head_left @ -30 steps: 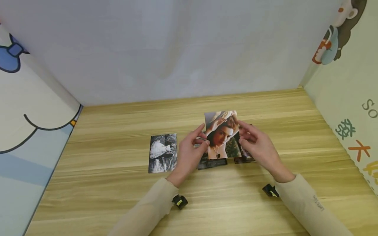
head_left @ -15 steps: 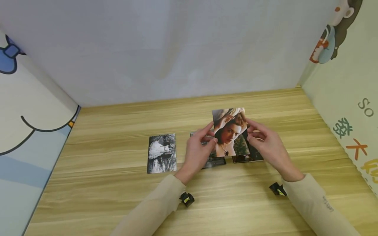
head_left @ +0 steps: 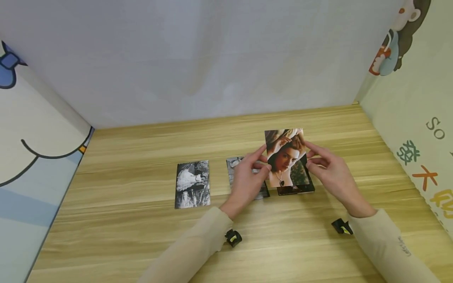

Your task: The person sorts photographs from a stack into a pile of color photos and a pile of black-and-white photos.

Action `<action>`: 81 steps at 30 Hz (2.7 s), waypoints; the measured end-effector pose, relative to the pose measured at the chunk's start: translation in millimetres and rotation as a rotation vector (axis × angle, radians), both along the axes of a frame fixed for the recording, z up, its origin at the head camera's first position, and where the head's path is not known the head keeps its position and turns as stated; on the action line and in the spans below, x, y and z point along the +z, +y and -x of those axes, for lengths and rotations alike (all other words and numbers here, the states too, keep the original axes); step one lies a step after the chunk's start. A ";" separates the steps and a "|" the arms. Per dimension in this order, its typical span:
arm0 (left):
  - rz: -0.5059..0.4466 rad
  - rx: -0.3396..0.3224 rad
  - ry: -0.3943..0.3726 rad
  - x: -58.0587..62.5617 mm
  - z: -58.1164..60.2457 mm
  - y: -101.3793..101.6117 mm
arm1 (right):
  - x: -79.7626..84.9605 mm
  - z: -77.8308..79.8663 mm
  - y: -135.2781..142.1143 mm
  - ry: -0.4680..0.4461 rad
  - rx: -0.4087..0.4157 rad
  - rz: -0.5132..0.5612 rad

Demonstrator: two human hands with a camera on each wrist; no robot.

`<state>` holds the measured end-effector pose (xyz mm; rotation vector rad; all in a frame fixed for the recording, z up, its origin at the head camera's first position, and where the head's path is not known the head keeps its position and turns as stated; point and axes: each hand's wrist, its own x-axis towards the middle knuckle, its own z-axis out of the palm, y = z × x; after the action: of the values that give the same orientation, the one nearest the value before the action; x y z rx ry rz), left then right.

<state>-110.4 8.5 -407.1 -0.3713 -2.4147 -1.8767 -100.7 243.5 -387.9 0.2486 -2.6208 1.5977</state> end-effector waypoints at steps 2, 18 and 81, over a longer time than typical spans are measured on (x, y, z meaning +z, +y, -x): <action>0.006 -0.004 -0.009 -0.1 0.4 3.5 | -0.7 0.1 3.3 -0.002 -0.002 -0.009; 0.077 -0.057 -0.115 -14.0 9.8 24.8 | -11.6 8.4 23.9 -0.081 -0.012 -0.089; 0.630 -0.131 -0.136 -26.3 27.6 27.3 | -32.9 32.3 28.6 -0.194 0.141 -0.402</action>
<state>-138.0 35.7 -433.4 -0.4477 -3.1043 -1.1545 -133.0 272.1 -420.8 0.3169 -3.1262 1.1611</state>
